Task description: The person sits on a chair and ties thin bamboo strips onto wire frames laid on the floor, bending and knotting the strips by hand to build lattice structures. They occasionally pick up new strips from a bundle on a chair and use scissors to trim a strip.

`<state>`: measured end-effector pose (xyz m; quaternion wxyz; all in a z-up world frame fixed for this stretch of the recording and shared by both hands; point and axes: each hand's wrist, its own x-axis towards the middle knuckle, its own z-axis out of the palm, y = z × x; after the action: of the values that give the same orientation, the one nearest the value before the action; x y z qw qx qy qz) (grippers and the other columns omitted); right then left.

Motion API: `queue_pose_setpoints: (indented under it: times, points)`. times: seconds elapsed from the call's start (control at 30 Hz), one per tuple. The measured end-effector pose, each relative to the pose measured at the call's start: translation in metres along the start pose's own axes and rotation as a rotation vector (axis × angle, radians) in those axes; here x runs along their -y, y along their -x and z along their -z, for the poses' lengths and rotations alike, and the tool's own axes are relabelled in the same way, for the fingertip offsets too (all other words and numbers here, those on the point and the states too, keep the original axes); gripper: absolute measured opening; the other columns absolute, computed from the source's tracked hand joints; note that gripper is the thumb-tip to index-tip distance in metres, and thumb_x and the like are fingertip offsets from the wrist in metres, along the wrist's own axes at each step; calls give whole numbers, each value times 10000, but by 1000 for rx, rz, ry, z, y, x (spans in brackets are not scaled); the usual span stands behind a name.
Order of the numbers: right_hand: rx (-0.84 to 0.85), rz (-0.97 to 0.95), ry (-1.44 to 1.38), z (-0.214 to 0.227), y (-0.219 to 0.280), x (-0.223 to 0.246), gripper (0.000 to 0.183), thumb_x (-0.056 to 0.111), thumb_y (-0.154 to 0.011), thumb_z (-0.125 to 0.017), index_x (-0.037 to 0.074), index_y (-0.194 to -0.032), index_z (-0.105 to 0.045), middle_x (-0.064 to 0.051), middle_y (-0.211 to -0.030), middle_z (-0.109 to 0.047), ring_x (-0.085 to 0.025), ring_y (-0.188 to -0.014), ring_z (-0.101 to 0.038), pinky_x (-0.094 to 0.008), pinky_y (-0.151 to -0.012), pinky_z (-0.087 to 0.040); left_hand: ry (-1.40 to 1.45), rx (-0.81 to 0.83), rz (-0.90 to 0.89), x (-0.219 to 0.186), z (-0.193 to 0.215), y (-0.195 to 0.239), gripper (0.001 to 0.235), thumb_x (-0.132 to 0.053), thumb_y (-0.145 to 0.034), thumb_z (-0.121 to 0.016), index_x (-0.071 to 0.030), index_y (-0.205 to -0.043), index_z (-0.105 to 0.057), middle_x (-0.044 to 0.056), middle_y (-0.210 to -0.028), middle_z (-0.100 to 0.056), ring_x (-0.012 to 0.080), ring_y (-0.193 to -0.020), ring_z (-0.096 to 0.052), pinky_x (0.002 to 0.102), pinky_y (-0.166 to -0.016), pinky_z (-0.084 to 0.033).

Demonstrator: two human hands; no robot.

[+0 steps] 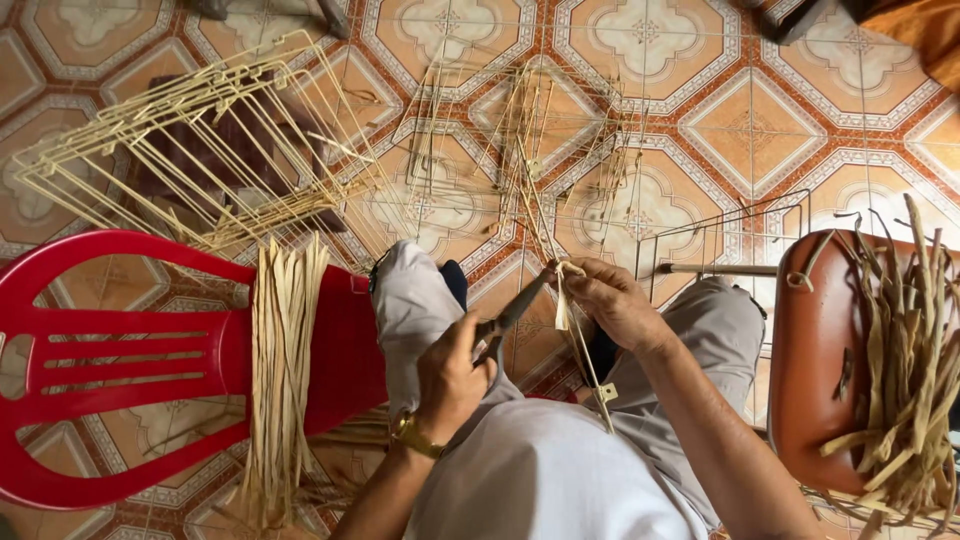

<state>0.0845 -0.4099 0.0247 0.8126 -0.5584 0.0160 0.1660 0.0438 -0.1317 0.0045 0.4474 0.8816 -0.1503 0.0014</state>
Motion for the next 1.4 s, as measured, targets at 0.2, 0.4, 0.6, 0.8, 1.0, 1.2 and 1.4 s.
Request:
queue_pose_setpoints:
  times: [0.2, 0.4, 0.6, 0.8, 1.0, 1.2, 1.4]
  points:
    - [-69, -28, -33, 12, 1, -6, 411, 213, -983, -607, -9, -1329, -622, -111, -1251, -703, -187, -1218, -628, -327, -1107, -451, -317, -73, -272, -15, -23, -28, 920, -61, -685, -795, 130, -1444, -312, 307, -1182, -640, 395, -1042, -643, 486, -932, -488]
    - [-29, -4, -53, 20, 5, -15, 439, 225, -996, -615, -4, -1371, -612, -102, -1244, -696, -180, -1137, -614, -334, -1021, -463, -370, -64, -289, 6, -48, -35, 814, -91, -845, -763, 117, -1486, -307, 238, -1019, -670, 318, -902, -663, 425, -822, -530]
    - [-60, -30, -36, 9, 5, -2, 419, 199, -962, -621, -15, -1322, -595, -107, -1279, -677, -195, -1270, -610, -348, -1149, -428, -437, -34, -294, 7, -44, -44, 733, -101, -873, -712, 116, -1466, -339, 168, -873, -671, 253, -734, -654, 352, -616, -543]
    - [-67, -40, 17, 11, 7, -3, 472, 252, -958, -643, -27, -1336, -597, -131, -1274, -674, -234, -1279, -596, -384, -1143, -411, -443, 70, -312, 12, -26, -50, 520, 18, -930, -590, 120, -1407, -412, 166, -836, -684, 218, -654, -674, 304, -520, -541]
    - [-104, 54, 279, 1, 13, 9, 498, 342, -968, -634, 11, -1340, -617, -41, -1263, -605, -178, -1142, -605, -334, -1013, -501, 314, 30, -59, -2, -20, -47, 330, -128, -956, -628, 17, -1253, -614, 58, -799, -736, 160, -655, -738, 257, -529, -598]
    - [-180, -40, 472, 8, 6, 29, 408, 308, -999, -611, 23, -1285, -677, -94, -951, -720, -170, -816, -679, -310, -724, -602, 655, 399, 158, -16, 7, -40, 568, -358, -900, -680, 33, -1299, -580, 127, -957, -762, 184, -830, -766, 325, -669, -648]
    - [-122, -288, 986, 18, -21, 80, 361, 284, -1007, -511, 104, -1275, -674, -138, -934, -772, -232, -707, -767, -311, -588, -611, 734, 668, 278, -28, 6, -39, 711, -416, -853, -691, 66, -1358, -549, 165, -1016, -751, 200, -873, -747, 321, -737, -624]
